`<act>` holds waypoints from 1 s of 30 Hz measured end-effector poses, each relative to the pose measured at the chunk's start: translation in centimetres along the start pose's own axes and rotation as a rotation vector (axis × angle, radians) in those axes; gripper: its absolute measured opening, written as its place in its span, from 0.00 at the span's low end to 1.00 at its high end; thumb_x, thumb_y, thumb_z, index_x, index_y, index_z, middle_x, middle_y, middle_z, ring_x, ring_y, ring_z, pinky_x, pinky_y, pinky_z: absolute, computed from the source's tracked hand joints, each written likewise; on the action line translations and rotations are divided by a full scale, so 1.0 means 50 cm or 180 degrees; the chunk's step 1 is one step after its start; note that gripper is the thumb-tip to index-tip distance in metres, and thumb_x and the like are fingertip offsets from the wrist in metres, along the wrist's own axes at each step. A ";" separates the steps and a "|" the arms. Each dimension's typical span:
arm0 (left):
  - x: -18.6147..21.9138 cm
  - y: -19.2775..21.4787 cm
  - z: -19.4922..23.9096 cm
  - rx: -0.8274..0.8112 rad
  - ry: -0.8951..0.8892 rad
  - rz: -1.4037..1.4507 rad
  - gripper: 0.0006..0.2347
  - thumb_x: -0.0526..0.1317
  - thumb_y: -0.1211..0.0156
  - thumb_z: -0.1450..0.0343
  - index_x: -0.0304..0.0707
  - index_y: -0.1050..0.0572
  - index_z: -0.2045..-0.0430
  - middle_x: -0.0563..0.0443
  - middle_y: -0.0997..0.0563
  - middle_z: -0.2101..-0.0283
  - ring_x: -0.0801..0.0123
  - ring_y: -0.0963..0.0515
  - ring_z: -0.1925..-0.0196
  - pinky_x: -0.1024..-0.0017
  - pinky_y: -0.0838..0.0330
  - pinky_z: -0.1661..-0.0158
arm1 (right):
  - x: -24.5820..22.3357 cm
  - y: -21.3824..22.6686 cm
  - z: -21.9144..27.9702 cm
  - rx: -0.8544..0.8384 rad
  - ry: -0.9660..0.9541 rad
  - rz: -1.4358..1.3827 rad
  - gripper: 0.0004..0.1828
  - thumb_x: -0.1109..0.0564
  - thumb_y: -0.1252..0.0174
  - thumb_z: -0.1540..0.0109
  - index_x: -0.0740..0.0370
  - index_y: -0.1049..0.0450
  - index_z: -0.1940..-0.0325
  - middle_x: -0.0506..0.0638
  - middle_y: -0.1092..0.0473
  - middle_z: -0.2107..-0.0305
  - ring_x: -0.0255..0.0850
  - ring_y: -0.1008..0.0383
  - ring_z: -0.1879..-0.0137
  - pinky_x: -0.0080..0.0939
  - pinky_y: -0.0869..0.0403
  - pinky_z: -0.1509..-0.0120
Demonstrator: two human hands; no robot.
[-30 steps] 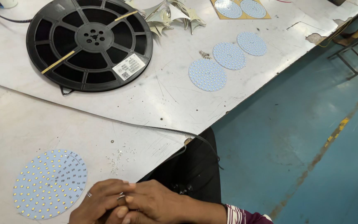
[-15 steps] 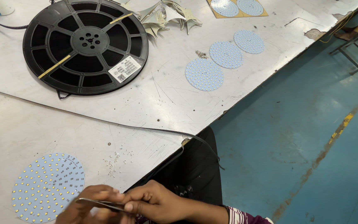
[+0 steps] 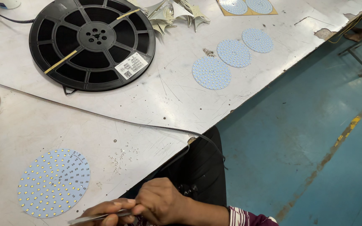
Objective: The person uses tweezers to pick up small LED components and place them onto designated spots on a circular LED board. The person repeatedly picks components from a pile and places them on the board, occasionally adjusting the board's position.
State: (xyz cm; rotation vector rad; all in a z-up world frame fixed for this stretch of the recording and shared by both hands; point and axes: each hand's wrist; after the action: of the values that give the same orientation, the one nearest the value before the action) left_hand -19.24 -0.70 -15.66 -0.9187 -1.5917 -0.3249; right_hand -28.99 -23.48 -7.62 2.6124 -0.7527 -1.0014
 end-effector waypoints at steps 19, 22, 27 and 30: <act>-0.010 0.105 0.008 -0.0247 0.0438 0.0778 0.11 0.33 0.49 0.24 0.23 0.28 0.51 0.16 0.25 0.40 0.39 0.25 0.38 0.42 0.33 0.41 | -0.025 -0.010 -0.014 0.0886 -0.2351 -0.3313 0.12 0.57 0.29 0.38 0.61 0.27 0.62 0.51 0.24 0.70 0.32 0.23 0.66 0.31 0.26 0.63; -0.001 0.054 0.008 -0.0019 -0.0147 -0.0255 0.09 0.34 0.46 0.24 0.31 0.30 0.52 0.22 0.22 0.47 0.47 0.18 0.41 0.49 0.23 0.48 | -0.020 -0.006 -0.021 0.0895 -0.1372 -0.1734 0.14 0.55 0.27 0.38 0.60 0.26 0.59 0.51 0.25 0.67 0.34 0.22 0.63 0.32 0.25 0.62; 0.064 -0.050 -0.010 0.0934 0.0126 -0.0879 0.09 0.36 0.42 0.26 0.34 0.28 0.54 0.28 0.14 0.53 0.70 0.15 0.80 0.75 0.21 0.79 | -0.007 -0.004 -0.044 0.0969 -0.0154 0.0103 0.12 0.56 0.25 0.41 0.61 0.20 0.60 0.48 0.26 0.71 0.34 0.27 0.70 0.33 0.31 0.69; 0.090 -0.090 -0.032 0.0897 -0.0148 -0.0508 0.08 0.36 0.41 0.25 0.35 0.28 0.55 0.30 0.15 0.55 0.76 0.15 0.83 0.78 0.23 0.81 | -0.001 0.002 -0.047 0.1040 -0.0070 0.0443 0.10 0.56 0.26 0.41 0.60 0.19 0.61 0.47 0.27 0.71 0.33 0.28 0.70 0.34 0.33 0.70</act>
State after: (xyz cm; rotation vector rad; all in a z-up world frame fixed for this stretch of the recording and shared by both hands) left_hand -21.20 -2.97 -9.83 -0.5885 -1.7066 -0.1845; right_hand -27.44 -23.44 -5.82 2.7697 -1.1749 -0.9359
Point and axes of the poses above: each hand's wrist, its own z-axis away from the middle knuckle, its own y-axis out of the back of the hand, x = y × z
